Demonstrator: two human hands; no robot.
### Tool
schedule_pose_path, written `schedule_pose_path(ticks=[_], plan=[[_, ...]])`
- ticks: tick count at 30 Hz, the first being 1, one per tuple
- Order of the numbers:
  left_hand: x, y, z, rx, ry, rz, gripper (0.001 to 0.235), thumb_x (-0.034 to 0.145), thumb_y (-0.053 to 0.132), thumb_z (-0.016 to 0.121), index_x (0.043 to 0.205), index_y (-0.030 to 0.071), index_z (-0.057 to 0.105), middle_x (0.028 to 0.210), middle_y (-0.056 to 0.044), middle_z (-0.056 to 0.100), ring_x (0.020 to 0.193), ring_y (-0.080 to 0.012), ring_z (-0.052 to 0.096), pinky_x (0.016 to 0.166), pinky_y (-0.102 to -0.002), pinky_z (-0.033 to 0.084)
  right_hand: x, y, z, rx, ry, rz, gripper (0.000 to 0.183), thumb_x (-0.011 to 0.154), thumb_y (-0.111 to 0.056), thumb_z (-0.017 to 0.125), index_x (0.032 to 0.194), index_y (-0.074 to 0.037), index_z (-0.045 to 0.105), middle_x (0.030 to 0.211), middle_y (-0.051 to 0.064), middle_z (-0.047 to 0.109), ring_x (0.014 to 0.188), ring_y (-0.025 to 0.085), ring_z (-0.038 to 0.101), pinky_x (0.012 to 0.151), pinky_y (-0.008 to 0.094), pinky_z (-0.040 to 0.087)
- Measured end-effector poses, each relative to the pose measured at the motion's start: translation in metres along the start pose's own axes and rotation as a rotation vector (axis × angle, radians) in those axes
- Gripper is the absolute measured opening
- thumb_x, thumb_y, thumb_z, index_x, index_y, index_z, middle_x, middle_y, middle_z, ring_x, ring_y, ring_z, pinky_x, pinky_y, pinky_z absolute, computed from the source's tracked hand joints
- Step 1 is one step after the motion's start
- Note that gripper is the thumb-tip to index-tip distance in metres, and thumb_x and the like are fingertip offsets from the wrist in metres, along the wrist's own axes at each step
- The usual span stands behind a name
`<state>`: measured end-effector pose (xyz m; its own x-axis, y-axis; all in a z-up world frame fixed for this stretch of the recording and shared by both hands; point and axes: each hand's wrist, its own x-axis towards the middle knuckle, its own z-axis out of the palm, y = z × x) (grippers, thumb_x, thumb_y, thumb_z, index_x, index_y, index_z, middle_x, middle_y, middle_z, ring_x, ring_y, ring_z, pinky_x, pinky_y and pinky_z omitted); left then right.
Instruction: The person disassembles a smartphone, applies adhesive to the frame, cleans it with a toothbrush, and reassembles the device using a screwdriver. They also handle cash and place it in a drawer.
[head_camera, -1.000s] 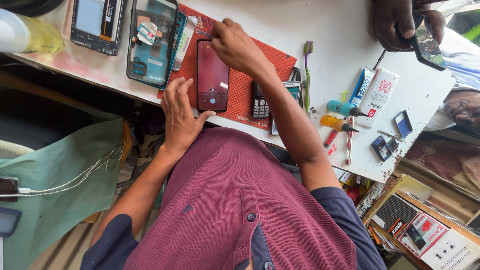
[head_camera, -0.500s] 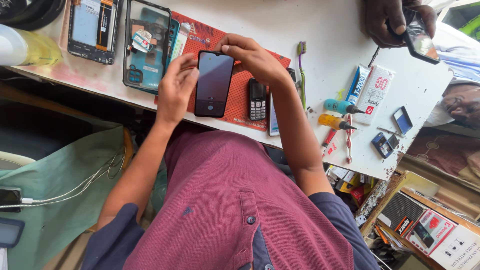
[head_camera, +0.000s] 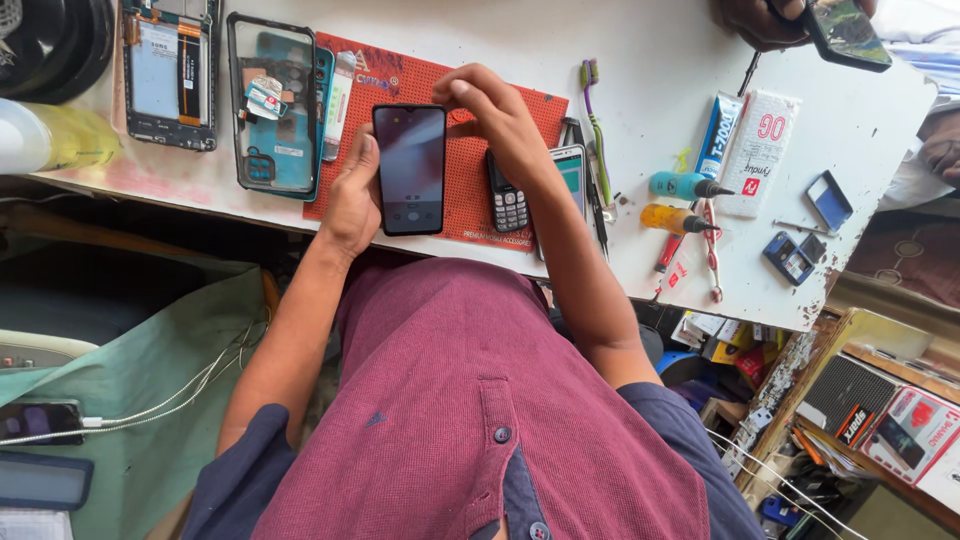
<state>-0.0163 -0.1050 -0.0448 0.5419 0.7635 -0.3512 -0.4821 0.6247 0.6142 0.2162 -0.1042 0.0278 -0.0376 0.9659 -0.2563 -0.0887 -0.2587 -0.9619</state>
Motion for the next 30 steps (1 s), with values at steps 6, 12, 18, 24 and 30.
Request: schedule_pose_path(ticks=[6,12,18,24,30], plan=[[0.004,0.021,0.016,-0.079,0.009,0.186,0.040,0.115,0.029,0.042,0.150,0.010,0.048,0.144,-0.001,0.058,0.135,-0.0142,0.053,0.120,-0.034,0.041,-0.052,0.023,0.001,-0.051,0.234,-0.160,0.026,0.113,-0.021,0.050,0.118,-0.001,0.065,0.112,0.008,0.071,0.107,0.016,0.067,0.093,0.031,0.056],[0.018,0.076,0.073,0.060,-0.231,0.412,0.031,0.122,0.030,0.038,0.138,0.009,0.055,0.133,0.000,0.062,0.128,-0.0102,0.057,0.119,-0.031,0.044,-0.069,0.030,0.024,0.270,0.046,-0.182,0.036,0.114,-0.022,0.044,0.139,0.001,0.056,0.131,0.013,0.066,0.125,0.022,0.065,0.102,0.041,0.059],[-0.001,0.113,0.139,0.053,-0.340,0.425,0.028,0.123,0.031,0.036,0.130,0.010,0.053,0.117,0.002,0.060,0.114,-0.0048,0.059,0.109,-0.025,0.048,-0.065,-0.003,0.024,0.575,0.008,-0.268,0.034,0.116,-0.014,0.043,0.143,0.004,0.052,0.131,0.017,0.066,0.122,0.027,0.068,0.102,0.051,0.063],[-0.026,0.133,0.169,0.093,-0.552,0.456,0.025,0.128,0.031,0.037,0.134,0.011,0.050,0.109,0.004,0.057,0.105,-0.0021,0.058,0.098,-0.021,0.048,-0.079,-0.035,0.020,0.521,0.018,-0.489,0.031,0.117,-0.012,0.045,0.139,0.008,0.054,0.126,0.021,0.068,0.114,0.030,0.072,0.102,0.048,0.062],[-0.040,0.143,0.178,0.193,-0.648,0.409,0.036,0.126,0.034,0.036,0.153,0.012,0.029,0.140,-0.002,0.046,0.126,-0.0079,0.049,0.111,-0.025,0.042,-0.099,-0.054,0.031,0.578,0.013,-0.604,0.030,0.116,-0.012,0.046,0.135,0.009,0.055,0.124,0.020,0.068,0.113,0.031,0.073,0.099,0.051,0.064]])
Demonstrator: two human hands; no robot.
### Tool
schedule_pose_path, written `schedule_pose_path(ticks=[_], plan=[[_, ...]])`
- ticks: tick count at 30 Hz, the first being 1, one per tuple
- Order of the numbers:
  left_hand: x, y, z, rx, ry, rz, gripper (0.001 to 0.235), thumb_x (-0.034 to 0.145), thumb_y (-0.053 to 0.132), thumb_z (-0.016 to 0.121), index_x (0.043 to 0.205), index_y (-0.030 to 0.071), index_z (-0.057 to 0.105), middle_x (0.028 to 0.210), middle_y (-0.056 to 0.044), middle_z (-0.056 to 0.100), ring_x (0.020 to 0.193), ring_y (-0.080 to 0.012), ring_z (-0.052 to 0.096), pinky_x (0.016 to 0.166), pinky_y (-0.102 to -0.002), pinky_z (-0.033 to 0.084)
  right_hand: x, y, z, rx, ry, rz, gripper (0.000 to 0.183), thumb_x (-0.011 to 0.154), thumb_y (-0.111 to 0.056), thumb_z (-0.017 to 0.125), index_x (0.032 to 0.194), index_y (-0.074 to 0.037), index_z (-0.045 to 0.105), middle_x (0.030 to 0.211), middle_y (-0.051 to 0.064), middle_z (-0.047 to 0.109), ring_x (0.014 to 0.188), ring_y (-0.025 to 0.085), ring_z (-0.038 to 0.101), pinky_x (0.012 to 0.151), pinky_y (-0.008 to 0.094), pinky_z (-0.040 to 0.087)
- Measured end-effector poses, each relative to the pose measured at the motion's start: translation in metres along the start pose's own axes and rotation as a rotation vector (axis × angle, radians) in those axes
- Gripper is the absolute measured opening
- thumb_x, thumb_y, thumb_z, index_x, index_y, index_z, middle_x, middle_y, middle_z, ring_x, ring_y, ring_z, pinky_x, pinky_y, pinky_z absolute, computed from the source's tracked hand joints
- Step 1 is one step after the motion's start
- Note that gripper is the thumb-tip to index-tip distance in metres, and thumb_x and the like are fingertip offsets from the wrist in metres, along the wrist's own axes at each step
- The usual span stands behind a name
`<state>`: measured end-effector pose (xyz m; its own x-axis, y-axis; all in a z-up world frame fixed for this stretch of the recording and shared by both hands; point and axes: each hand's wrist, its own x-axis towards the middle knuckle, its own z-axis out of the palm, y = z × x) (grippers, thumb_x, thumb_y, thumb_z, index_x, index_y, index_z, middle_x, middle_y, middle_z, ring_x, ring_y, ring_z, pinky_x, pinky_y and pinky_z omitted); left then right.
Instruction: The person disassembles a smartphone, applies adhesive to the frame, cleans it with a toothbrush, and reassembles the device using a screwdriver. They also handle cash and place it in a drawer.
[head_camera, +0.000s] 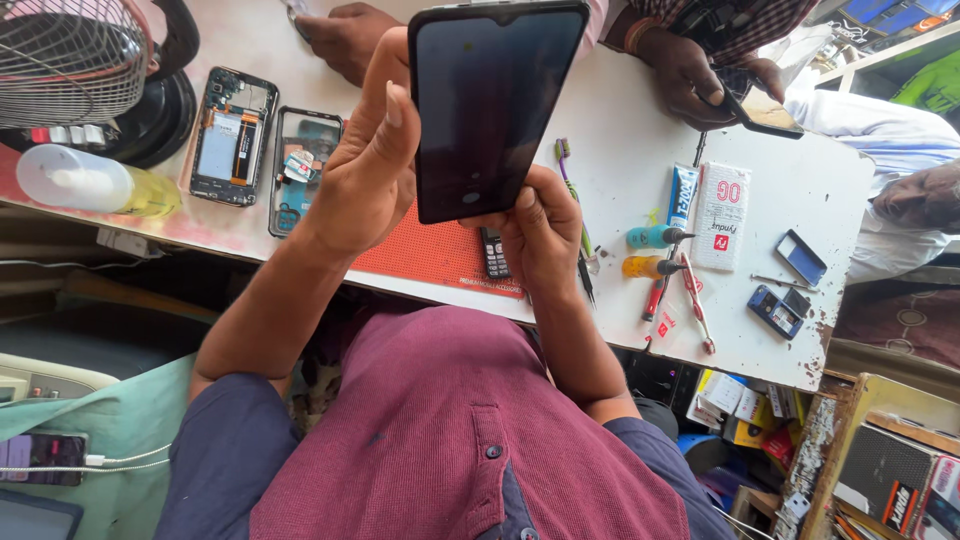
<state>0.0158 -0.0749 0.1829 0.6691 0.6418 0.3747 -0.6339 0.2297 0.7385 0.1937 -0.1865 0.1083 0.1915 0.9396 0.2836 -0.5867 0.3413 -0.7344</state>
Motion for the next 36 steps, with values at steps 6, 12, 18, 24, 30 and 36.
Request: schedule_pose_path(ticks=[6,12,18,24,30,36], plan=[[0.019,0.008,0.016,-0.047,-0.291,-0.061,0.100,0.100,0.075,0.044,0.166,0.005,0.016,0.165,-0.022,0.032,0.149,-0.0316,0.048,0.119,-0.045,0.050,-0.007,-0.007,0.010,-0.049,-0.012,-0.030,0.031,0.117,-0.013,0.045,0.134,0.011,0.054,0.119,0.023,0.068,0.105,0.032,0.075,0.092,0.046,0.064],[0.021,0.017,0.037,0.078,-0.224,-0.130,0.121,0.085,0.091,0.040,0.154,-0.008,0.030,0.157,-0.030,0.042,0.139,-0.0332,0.054,0.112,-0.046,0.053,-0.011,-0.007,0.011,-0.040,-0.017,-0.016,0.031,0.117,-0.013,0.044,0.134,0.012,0.053,0.120,0.023,0.067,0.107,0.032,0.074,0.095,0.048,0.064],[0.018,0.005,0.034,0.009,-0.234,-0.086,0.116,0.088,0.091,0.040,0.148,-0.009,0.042,0.145,-0.023,0.050,0.126,-0.0254,0.058,0.110,-0.042,0.055,-0.015,-0.003,0.006,0.032,-0.022,-0.020,0.030,0.117,-0.010,0.044,0.134,0.012,0.052,0.123,0.022,0.066,0.108,0.032,0.073,0.097,0.051,0.064],[0.016,0.000,0.035,0.017,-0.194,-0.085,0.114,0.091,0.089,0.038,0.148,-0.009,0.044,0.142,-0.020,0.052,0.125,-0.0252,0.059,0.110,-0.042,0.052,-0.016,-0.002,0.001,0.035,-0.022,-0.024,0.029,0.117,-0.008,0.043,0.137,0.012,0.050,0.123,0.022,0.066,0.105,0.033,0.074,0.095,0.049,0.064],[0.018,0.000,0.038,0.144,-0.104,-0.042,0.114,0.090,0.089,0.034,0.147,-0.010,0.038,0.138,-0.026,0.054,0.123,-0.0317,0.061,0.107,-0.048,0.056,-0.014,-0.002,0.000,0.056,-0.011,-0.005,0.031,0.116,-0.010,0.043,0.138,0.011,0.050,0.125,0.022,0.066,0.109,0.034,0.073,0.097,0.051,0.064],[0.019,-0.003,0.038,0.133,-0.083,-0.043,0.114,0.092,0.089,0.032,0.145,-0.012,0.044,0.141,-0.027,0.055,0.121,-0.0306,0.061,0.103,-0.046,0.057,-0.012,-0.005,0.002,0.030,-0.025,0.003,0.032,0.118,-0.012,0.044,0.139,0.011,0.051,0.123,0.023,0.068,0.107,0.035,0.074,0.093,0.047,0.064]])
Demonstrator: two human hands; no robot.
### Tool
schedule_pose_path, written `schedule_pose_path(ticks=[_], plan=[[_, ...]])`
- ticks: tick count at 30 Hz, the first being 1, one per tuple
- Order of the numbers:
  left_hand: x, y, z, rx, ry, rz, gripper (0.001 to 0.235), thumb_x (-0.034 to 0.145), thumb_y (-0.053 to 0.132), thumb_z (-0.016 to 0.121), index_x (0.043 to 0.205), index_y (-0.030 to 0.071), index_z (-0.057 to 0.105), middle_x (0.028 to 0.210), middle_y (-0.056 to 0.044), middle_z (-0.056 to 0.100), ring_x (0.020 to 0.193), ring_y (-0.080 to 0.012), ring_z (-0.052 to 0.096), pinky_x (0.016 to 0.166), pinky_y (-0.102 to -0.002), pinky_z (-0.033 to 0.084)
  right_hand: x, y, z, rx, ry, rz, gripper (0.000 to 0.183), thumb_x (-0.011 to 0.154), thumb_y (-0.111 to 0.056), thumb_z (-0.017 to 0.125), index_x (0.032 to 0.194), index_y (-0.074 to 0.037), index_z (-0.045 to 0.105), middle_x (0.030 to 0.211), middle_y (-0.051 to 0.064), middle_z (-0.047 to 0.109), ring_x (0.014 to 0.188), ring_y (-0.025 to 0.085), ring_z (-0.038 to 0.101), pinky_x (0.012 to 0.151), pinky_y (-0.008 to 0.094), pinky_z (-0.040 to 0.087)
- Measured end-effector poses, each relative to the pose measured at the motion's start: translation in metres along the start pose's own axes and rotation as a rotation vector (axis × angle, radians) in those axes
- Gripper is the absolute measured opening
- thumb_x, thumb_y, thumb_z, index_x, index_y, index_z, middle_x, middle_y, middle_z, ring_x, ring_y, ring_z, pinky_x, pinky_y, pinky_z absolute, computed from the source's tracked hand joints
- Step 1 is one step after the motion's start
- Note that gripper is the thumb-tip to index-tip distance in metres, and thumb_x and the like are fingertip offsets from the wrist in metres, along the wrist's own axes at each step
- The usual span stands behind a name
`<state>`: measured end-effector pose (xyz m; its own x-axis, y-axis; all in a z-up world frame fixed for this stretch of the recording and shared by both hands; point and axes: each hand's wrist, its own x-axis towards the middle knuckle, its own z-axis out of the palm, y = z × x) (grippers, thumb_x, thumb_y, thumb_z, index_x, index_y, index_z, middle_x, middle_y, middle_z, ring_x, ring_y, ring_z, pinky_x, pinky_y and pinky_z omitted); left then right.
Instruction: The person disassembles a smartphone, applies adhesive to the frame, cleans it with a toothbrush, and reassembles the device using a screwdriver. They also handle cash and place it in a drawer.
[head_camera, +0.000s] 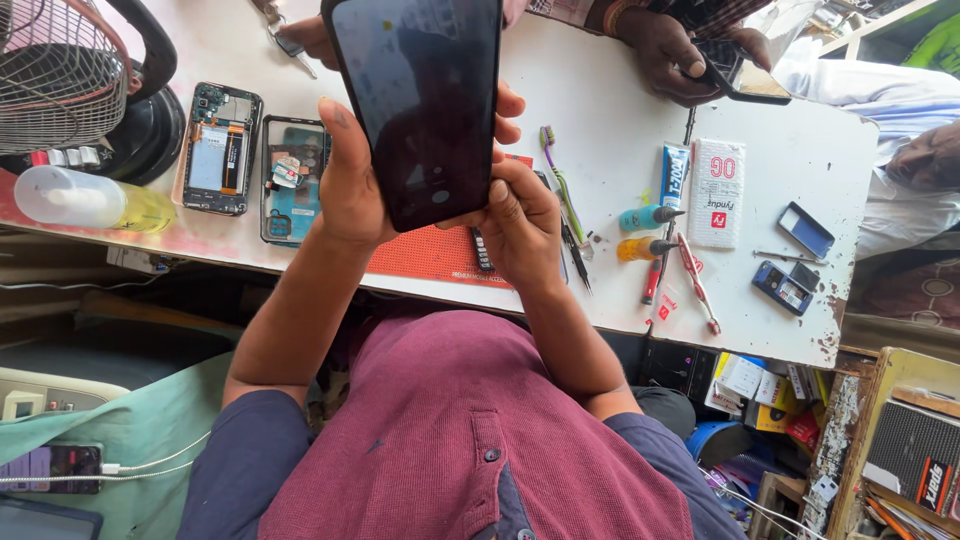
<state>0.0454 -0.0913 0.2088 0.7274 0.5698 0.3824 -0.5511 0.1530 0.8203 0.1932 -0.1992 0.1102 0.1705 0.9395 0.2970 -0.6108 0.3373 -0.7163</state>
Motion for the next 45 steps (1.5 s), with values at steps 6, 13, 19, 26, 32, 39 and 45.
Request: schedule_pose_path(ticks=[6,13,19,26,32,39,45], plan=[[-0.011,-0.003,-0.006,-0.025,0.019,0.019,0.113,0.091,0.088,0.034,0.145,-0.010,0.042,0.140,-0.025,0.054,0.123,-0.0286,0.060,0.104,-0.046,0.057,0.004,0.004,0.001,0.023,-0.021,0.041,0.031,0.117,-0.012,0.044,0.136,0.011,0.053,0.123,0.023,0.068,0.109,0.034,0.073,0.097,0.049,0.064],[-0.034,-0.006,-0.016,-0.165,0.035,0.066,0.109,0.092,0.084,0.048,0.149,-0.009,0.043,0.145,-0.020,0.054,0.131,-0.0239,0.060,0.110,-0.041,0.055,0.011,0.013,0.009,0.106,-0.093,0.106,0.030,0.116,-0.011,0.045,0.137,0.010,0.053,0.127,0.021,0.067,0.112,0.031,0.072,0.097,0.052,0.064],[-0.065,0.005,-0.011,-0.091,0.214,0.163,0.107,0.093,0.081,0.052,0.153,-0.007,0.041,0.145,-0.021,0.053,0.129,-0.0244,0.060,0.110,-0.041,0.055,0.017,0.017,0.024,-0.017,-0.161,0.169,0.030,0.116,-0.013,0.048,0.135,0.008,0.057,0.127,0.019,0.066,0.117,0.029,0.069,0.098,0.049,0.062],[-0.100,0.011,-0.013,0.216,0.543,0.485,0.088,0.102,0.065,0.061,0.155,0.000,0.036,0.145,-0.021,0.054,0.125,-0.0238,0.060,0.109,-0.037,0.052,0.001,0.022,0.001,-0.146,-0.121,0.196,0.028,0.113,-0.013,0.048,0.132,0.004,0.059,0.122,0.019,0.069,0.112,0.029,0.070,0.093,0.046,0.061],[-0.087,-0.012,-0.050,1.050,1.004,0.915,0.061,0.105,0.039,0.072,0.151,0.014,0.042,0.158,-0.015,0.040,0.141,-0.0232,0.044,0.120,-0.038,0.039,-0.041,0.026,-0.043,-0.212,0.024,0.281,0.028,0.111,-0.012,0.047,0.128,0.006,0.059,0.119,0.021,0.069,0.105,0.029,0.072,0.091,0.043,0.060],[-0.039,-0.043,-0.089,1.337,1.166,0.970,0.062,0.100,0.016,0.085,0.149,0.017,0.049,0.163,-0.012,0.031,0.148,-0.0271,0.039,0.118,-0.041,0.042,-0.091,0.008,-0.070,-0.227,0.213,0.265,0.029,0.111,-0.013,0.045,0.127,0.006,0.060,0.114,0.020,0.070,0.101,0.027,0.072,0.092,0.041,0.058],[0.004,-0.061,-0.111,1.249,1.259,1.034,0.058,0.098,0.012,0.086,0.147,0.016,0.054,0.161,-0.011,0.034,0.142,-0.0260,0.048,0.115,-0.041,0.053,-0.115,-0.006,-0.083,-0.266,0.363,0.193,0.028,0.111,-0.013,0.044,0.125,0.007,0.060,0.112,0.020,0.070,0.100,0.027,0.072,0.094,0.041,0.058]])
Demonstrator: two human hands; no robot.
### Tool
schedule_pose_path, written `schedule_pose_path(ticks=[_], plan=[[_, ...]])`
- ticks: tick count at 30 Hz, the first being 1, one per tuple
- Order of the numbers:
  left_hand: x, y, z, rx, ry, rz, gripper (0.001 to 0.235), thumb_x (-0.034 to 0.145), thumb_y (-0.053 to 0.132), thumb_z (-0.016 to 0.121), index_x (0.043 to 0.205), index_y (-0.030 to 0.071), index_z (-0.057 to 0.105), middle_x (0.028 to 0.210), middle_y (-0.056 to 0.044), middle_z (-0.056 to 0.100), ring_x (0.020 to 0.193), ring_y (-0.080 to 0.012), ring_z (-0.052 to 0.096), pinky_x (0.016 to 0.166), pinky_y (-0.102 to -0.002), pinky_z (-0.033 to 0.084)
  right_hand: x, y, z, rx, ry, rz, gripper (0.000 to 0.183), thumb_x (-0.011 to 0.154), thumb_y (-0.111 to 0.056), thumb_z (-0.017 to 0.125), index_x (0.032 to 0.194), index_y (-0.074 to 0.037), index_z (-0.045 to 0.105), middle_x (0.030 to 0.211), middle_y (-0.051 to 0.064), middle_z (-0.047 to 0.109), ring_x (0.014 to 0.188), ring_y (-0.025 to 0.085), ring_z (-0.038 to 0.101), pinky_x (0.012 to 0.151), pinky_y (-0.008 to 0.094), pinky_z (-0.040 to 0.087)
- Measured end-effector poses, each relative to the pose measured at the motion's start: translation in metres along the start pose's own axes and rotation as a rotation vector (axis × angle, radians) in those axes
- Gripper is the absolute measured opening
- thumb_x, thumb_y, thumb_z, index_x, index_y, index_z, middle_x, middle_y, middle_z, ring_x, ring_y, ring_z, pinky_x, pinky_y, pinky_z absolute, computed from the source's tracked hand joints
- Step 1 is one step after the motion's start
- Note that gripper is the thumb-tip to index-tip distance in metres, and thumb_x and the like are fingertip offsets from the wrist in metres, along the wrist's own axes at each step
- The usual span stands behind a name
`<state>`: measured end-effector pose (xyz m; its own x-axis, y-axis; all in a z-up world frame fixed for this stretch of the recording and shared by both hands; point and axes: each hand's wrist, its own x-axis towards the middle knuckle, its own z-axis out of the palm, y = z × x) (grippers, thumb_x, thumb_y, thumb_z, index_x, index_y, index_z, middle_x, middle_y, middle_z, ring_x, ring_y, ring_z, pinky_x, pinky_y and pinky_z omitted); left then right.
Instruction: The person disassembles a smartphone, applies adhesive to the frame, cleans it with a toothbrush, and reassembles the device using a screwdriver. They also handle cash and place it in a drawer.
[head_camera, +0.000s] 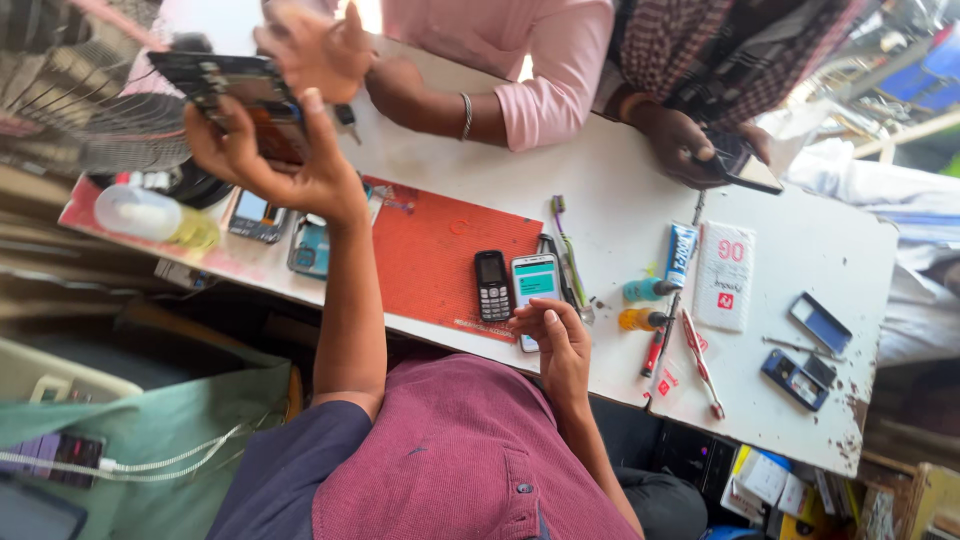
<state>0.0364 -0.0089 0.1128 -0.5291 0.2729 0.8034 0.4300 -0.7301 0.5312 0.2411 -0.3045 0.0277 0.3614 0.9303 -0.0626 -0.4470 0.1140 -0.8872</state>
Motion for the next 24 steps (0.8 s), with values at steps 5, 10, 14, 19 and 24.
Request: schedule_pose_path(ticks=[5,10,14,19,24], plan=[[-0.006,-0.011,0.017,-0.006,-0.011,0.040,0.057,0.097,0.015,0.085,0.145,0.018,0.054,0.158,-0.009,0.035,0.145,-0.0238,0.043,0.117,-0.044,0.051,0.000,0.002,-0.011,0.009,0.084,-0.025,0.028,0.111,-0.013,0.046,0.125,0.007,0.060,0.110,0.019,0.071,0.100,0.026,0.072,0.093,0.042,0.059],[-0.009,-0.016,0.026,-0.010,-0.034,-0.010,0.055,0.098,0.018,0.084,0.145,0.018,0.056,0.158,-0.009,0.034,0.145,-0.0245,0.042,0.115,-0.044,0.053,0.004,0.003,-0.011,-0.014,0.098,-0.036,0.029,0.111,-0.013,0.045,0.125,0.006,0.060,0.109,0.019,0.071,0.099,0.026,0.072,0.092,0.042,0.060],[-0.007,-0.017,0.026,-0.024,-0.053,-0.026,0.058,0.098,0.019,0.085,0.147,0.019,0.055,0.158,-0.008,0.034,0.144,-0.0225,0.042,0.115,-0.043,0.051,0.006,0.004,-0.009,-0.021,0.098,-0.038,0.028,0.111,-0.013,0.044,0.124,0.006,0.060,0.109,0.020,0.071,0.099,0.026,0.072,0.091,0.042,0.060],[-0.008,-0.019,0.029,-0.054,-0.061,-0.031,0.058,0.099,0.017,0.085,0.148,0.020,0.054,0.159,-0.007,0.034,0.143,-0.0218,0.045,0.110,-0.040,0.054,0.005,0.004,-0.006,-0.024,0.100,-0.036,0.027,0.111,-0.013,0.044,0.124,0.005,0.060,0.109,0.019,0.070,0.098,0.026,0.072,0.091,0.041,0.060],[-0.009,-0.027,0.036,-0.111,-0.073,-0.039,0.061,0.099,0.019,0.088,0.149,0.020,0.053,0.159,-0.006,0.032,0.144,-0.0220,0.045,0.111,-0.038,0.057,0.007,0.002,-0.004,-0.035,0.104,-0.046,0.027,0.111,-0.013,0.044,0.123,0.005,0.060,0.109,0.019,0.071,0.098,0.026,0.072,0.091,0.041,0.061]])
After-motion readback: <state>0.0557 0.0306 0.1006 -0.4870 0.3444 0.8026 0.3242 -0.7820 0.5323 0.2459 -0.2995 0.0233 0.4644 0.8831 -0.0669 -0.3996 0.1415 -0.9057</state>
